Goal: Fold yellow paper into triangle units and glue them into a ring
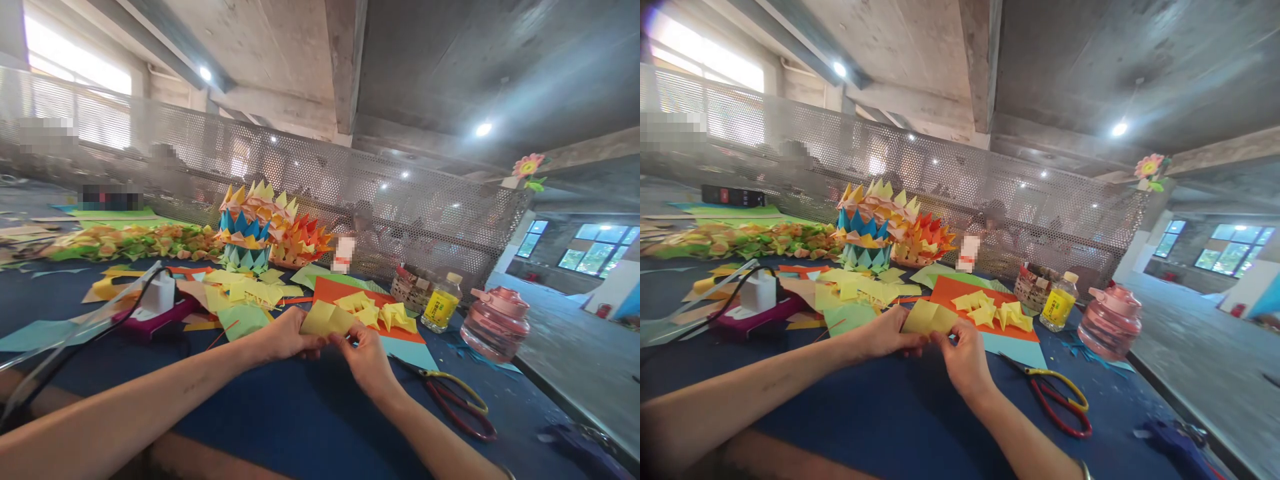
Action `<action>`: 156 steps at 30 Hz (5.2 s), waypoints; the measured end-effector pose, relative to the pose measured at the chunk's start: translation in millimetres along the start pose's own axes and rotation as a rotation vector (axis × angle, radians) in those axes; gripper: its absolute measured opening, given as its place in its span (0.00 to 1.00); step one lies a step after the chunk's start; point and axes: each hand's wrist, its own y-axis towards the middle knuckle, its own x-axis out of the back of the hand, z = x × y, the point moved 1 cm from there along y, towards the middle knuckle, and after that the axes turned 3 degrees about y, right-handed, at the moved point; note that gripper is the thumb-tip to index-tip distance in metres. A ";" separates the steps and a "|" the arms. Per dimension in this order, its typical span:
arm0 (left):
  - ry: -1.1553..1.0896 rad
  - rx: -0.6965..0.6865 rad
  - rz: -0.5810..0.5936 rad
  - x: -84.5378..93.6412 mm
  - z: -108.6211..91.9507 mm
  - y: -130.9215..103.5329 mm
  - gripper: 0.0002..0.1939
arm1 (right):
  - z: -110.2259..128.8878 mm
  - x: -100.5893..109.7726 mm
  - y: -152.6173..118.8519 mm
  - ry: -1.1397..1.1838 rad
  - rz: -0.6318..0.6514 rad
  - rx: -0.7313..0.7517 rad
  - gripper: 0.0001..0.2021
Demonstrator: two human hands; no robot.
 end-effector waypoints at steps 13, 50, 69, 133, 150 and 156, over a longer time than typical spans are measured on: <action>-0.049 0.004 0.018 3.3 -5.9 -2.8 0.15 | -3.5 2.9 2.7 -0.019 -0.063 -0.103 0.22; -0.145 -0.074 0.056 1.8 -12.4 -3.8 0.15 | 6.8 -1.7 -2.3 0.170 0.025 -0.146 0.15; 0.290 -0.381 -0.174 8.0 -16.2 -6.1 0.08 | 5.8 4.0 1.0 0.135 -0.083 -0.171 0.16; -0.137 -0.064 -0.211 4.9 -10.6 2.7 0.10 | 6.1 -4.7 -4.9 -0.119 0.121 -0.109 0.12; -0.138 -0.051 -0.233 3.0 -14.9 -0.2 0.11 | 11.2 -3.8 -6.0 -0.174 0.108 -0.113 0.11; -0.134 -0.064 -0.241 2.8 -15.4 -0.6 0.11 | 9.7 -4.0 -6.3 -0.198 0.110 -0.105 0.13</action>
